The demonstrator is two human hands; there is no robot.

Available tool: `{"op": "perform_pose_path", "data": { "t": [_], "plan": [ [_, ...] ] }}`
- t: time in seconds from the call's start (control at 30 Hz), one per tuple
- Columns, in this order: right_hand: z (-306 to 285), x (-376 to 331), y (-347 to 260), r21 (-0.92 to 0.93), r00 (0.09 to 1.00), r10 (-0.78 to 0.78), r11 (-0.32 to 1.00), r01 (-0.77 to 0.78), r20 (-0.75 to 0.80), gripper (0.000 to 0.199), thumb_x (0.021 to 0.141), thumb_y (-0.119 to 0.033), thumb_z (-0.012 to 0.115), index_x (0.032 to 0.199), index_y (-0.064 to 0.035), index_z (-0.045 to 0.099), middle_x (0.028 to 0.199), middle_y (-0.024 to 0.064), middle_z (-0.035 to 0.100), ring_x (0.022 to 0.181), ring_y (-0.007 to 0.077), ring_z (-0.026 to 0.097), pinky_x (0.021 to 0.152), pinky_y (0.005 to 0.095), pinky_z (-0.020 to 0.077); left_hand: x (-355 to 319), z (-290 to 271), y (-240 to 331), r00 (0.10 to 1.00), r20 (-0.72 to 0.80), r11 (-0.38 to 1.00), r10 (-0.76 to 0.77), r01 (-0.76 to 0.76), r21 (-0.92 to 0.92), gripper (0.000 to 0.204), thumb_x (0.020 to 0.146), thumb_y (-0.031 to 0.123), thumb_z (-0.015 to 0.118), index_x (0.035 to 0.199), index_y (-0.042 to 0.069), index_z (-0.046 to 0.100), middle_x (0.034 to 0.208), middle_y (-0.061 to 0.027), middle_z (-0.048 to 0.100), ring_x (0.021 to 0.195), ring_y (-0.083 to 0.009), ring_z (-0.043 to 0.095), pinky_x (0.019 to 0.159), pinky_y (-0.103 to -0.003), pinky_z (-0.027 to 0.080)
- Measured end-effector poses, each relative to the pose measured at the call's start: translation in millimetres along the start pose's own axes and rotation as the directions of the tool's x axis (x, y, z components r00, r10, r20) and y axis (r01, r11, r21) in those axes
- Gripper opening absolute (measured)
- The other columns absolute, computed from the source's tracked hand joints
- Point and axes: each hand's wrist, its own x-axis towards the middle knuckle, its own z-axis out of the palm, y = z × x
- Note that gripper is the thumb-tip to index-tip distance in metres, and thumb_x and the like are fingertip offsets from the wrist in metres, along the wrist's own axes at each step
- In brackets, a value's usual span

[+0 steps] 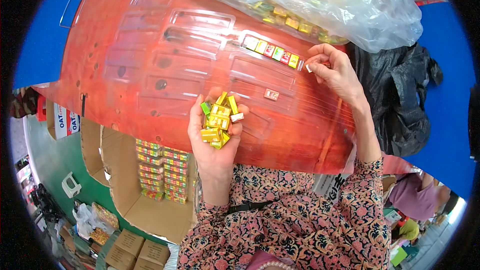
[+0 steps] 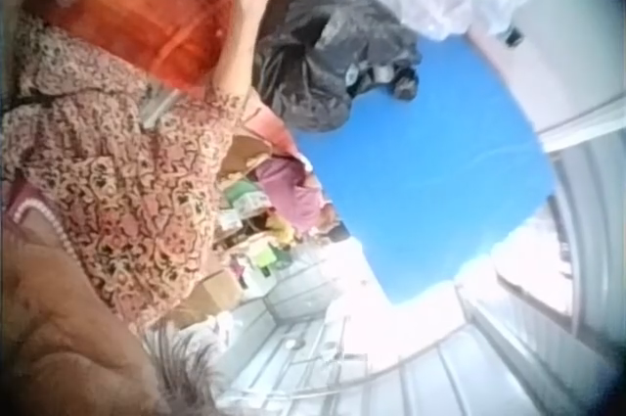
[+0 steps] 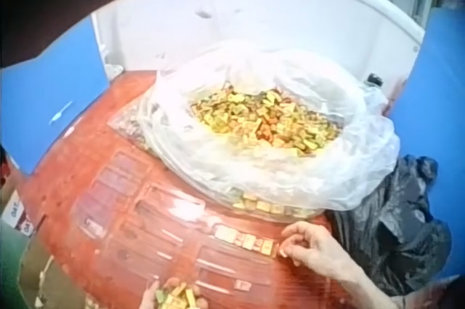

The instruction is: Placing small wrapped candies into a plastic tray from a large bag.

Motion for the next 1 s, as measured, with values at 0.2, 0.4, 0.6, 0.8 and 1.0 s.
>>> {"op": "perform_pose_path", "data": {
  "t": [0.2,0.4,0.6,0.8,1.0],
  "plan": [
    [2,0,0,-0.386,0.984,-0.177,0.908,0.161,-0.006,0.013,0.081,-0.006,0.057,0.091,0.0027,0.058,0.071,0.0035,0.058,0.058,0.0058,0.049,0.052,0.0219,0.0402,-1,2,-1,1.000,-0.004,1.000,0.007,-0.007,0.021,0.033,0.090,0.036,0.043,0.102,0.008,0.057,0.093,-0.0163,0.060,0.078,-0.0290,0.062,0.044,-0.024,0.044],
    [8,3,1,-0.587,0.951,-0.305,0.760,0.278,0.055,0.016,0.082,-0.008,0.053,0.090,0.0044,0.059,0.073,0.0128,0.060,0.067,0.0190,0.058,0.062,0.0296,0.0442,-3,-2,1,1.000,0.024,0.999,-0.002,0.003,-0.047,0.034,0.092,0.032,0.040,0.107,0.005,0.055,0.102,-0.0209,0.051,0.084,-0.0303,0.053,0.047,-0.027,0.050],
    [11,3,0,-0.639,0.949,-0.301,0.713,0.290,0.094,0.017,0.082,-0.007,0.052,0.091,0.0052,0.059,0.079,0.0157,0.062,0.072,0.0232,0.061,0.065,0.0315,0.0454,0,-4,1,1.000,0.013,1.000,0.002,-0.001,-0.028,0.035,0.092,0.032,0.040,0.107,0.006,0.055,0.101,-0.0211,0.052,0.083,-0.0302,0.053,0.046,-0.026,0.050],
    [13,4,-3,-0.548,0.975,-0.211,0.808,0.217,0.074,0.020,0.081,-0.011,0.055,0.092,0.0052,0.058,0.078,0.0143,0.063,0.071,0.0193,0.059,0.065,0.0299,0.0450,0,-2,1,1.000,-0.001,1.000,0.017,-0.017,-0.026,0.035,0.092,0.033,0.040,0.107,0.005,0.056,0.100,-0.0213,0.053,0.083,-0.0302,0.053,0.045,-0.026,0.050],
    [14,5,-2,-0.455,0.978,-0.196,0.879,0.142,-0.072,0.021,0.075,-0.017,0.067,0.084,0.0003,0.058,0.066,0.0068,0.060,0.062,0.0105,0.054,0.059,0.0255,0.0421,0,-2,2,1.000,0.007,0.999,0.010,-0.009,-0.040,0.035,0.091,0.032,0.041,0.108,0.005,0.055,0.101,-0.0217,0.052,0.083,-0.0301,0.052,0.045,-0.026,0.049]
  ]
}}
